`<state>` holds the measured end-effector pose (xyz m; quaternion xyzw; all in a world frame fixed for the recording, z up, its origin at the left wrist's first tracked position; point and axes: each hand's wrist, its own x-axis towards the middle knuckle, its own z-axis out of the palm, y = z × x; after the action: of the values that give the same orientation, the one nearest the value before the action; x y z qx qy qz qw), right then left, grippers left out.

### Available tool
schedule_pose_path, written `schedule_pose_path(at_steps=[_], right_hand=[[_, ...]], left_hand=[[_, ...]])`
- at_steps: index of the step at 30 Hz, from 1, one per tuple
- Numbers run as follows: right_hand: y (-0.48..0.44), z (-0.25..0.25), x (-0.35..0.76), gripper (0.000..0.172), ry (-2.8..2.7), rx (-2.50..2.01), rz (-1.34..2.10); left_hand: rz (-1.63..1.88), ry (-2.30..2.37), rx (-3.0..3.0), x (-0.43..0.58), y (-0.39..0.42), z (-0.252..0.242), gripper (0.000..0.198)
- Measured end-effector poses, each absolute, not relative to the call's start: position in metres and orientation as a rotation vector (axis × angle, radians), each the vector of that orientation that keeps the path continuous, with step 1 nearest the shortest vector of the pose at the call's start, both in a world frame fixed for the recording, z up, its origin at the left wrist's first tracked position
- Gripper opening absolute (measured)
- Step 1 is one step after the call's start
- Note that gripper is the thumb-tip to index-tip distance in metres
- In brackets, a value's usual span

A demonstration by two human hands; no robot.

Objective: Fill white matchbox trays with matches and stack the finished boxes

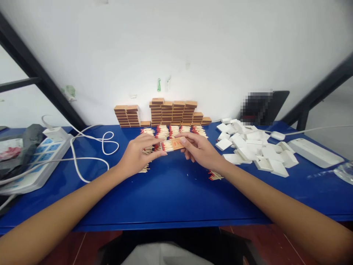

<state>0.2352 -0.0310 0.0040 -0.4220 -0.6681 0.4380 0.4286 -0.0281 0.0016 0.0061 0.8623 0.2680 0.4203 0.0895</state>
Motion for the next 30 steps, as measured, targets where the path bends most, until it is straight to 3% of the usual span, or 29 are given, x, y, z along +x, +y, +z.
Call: schedule_pose_path(at_steps=[5,11,17,22,27,30], right_hand=[[-0.054,0.004,0.221,0.067,-1.661,-1.021,1.202],[-0.080,0.011,0.212,0.073,-1.797,-0.991,1.395],[-0.080,0.013,0.213,0.075,-1.840,-0.995,1.413],[-0.066,0.011,0.226,0.071,-1.923,-1.135,1.166],[-0.046,0.012,0.244,0.060,-2.102,-1.263,0.670],[-0.038,0.011,0.252,0.053,-2.180,-1.319,0.436]], left_hand=[[1.267,0.760,2.543,-0.022,-0.009,0.004,0.037],[1.329,0.554,2.595,-0.016,-0.022,0.007,0.059],[1.310,0.573,2.634,-0.014,-0.027,0.004,0.058],[1.237,0.692,2.697,-0.028,-0.011,0.020,0.036],[1.047,1.224,2.976,-0.070,0.056,0.046,0.034],[0.710,1.552,3.009,-0.080,0.094,0.053,0.037]])
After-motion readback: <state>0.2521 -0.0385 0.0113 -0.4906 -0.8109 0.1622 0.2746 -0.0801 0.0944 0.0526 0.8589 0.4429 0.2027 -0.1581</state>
